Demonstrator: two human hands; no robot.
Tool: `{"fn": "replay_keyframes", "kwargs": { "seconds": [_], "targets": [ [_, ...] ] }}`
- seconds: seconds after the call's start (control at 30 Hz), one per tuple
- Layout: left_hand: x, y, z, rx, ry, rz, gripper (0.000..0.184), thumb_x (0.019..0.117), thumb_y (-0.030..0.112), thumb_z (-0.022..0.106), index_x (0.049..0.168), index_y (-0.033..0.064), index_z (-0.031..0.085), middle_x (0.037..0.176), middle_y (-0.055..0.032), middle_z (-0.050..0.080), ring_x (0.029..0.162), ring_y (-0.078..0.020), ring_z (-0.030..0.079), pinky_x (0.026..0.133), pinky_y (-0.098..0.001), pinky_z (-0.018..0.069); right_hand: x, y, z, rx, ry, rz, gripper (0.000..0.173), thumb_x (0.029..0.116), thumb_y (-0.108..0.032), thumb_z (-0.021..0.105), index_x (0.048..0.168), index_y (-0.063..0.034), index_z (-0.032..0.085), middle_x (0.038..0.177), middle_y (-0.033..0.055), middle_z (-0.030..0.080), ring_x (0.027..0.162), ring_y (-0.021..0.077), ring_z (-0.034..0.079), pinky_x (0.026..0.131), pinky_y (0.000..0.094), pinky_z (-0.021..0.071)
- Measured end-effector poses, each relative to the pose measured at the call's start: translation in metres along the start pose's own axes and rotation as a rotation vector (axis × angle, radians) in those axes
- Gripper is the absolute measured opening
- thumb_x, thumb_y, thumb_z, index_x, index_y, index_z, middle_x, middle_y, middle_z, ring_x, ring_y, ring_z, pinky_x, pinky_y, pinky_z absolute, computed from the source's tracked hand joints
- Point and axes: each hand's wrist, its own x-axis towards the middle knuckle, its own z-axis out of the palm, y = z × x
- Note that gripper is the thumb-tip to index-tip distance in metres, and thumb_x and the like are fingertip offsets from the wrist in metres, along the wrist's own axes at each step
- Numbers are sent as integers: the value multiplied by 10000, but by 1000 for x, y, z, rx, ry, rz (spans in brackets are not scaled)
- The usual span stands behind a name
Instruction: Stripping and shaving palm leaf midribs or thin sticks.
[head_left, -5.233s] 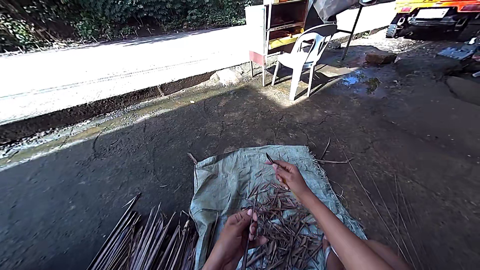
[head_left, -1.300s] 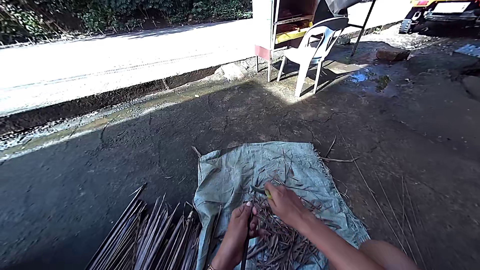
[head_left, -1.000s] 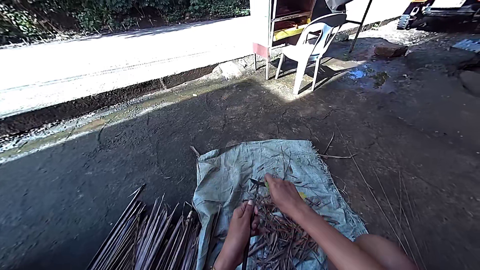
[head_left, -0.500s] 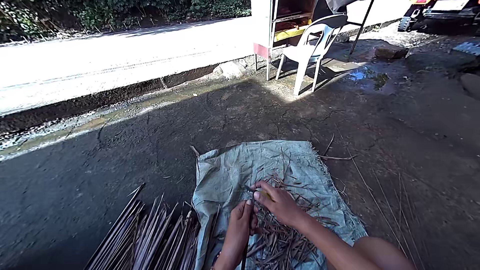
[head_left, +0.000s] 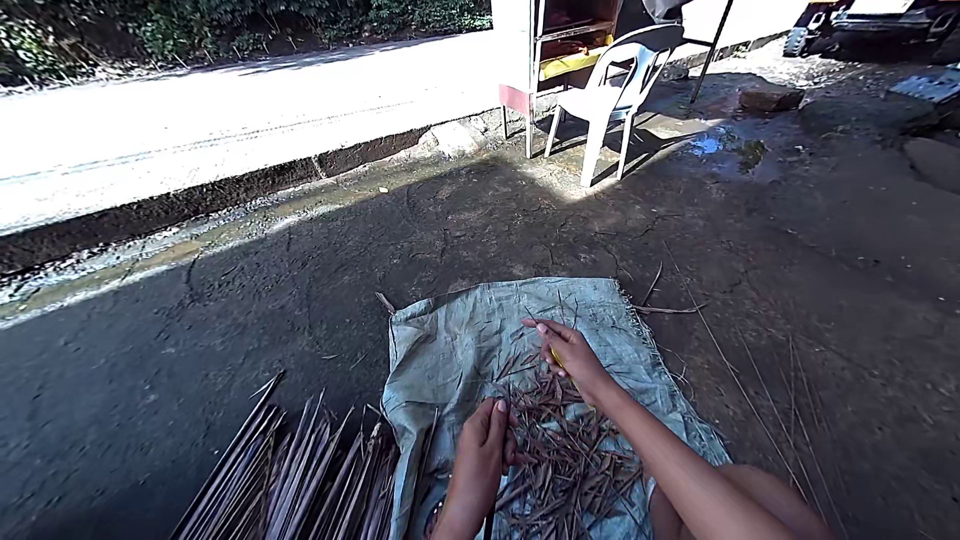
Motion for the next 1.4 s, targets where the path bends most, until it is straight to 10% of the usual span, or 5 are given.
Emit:
{"fn": "replay_keyframes", "kwargs": {
  "seconds": [0.3,0.6,0.9,1.17,1.4],
  "targets": [
    [-2,-4,-6,161,-109,-15,371,1125,159,323,1007,-8,633,612,44,580,524,-35,571,572,-206,516,-21,-3,21,28,-120,169,161,1028,-7,544,874,-42,575,575,-63,526,433,-20,403,426,141,324],
    [4,5,-8,-220,-23,-157,421,1135,174,259,806,108,514,543,76,422,475,-59,479,599,-265,555,-35,-11,29,-1115,-292,-116,259,1053,-93,491,1224,53,618,1032,275,694,998,449,690,849,596,520],
    [-3,8,2,-246,-49,-154,438,1132,153,250,768,121,491,511,84,400,445,-48,456,571,-248,543,0,-32,-6,-1220,112,212,324,1098,-141,427,1371,-16,551,1200,253,682,1150,425,661,947,572,502],
    [4,2,-4,-270,3,-135,423,1129,132,232,792,120,488,514,88,399,446,-44,453,569,-243,543,-44,-22,43,-1229,-384,-2,245,1062,-85,478,1239,44,589,1069,278,686,1057,452,678,885,590,516],
    [-3,4,1,-228,-66,-135,434,1125,143,243,773,125,498,504,93,401,439,-40,454,566,-243,538,-1,-30,-2,-1154,54,190,330,1106,-154,410,1355,-3,566,1203,259,676,1165,423,652,965,572,495]
  ]
}}
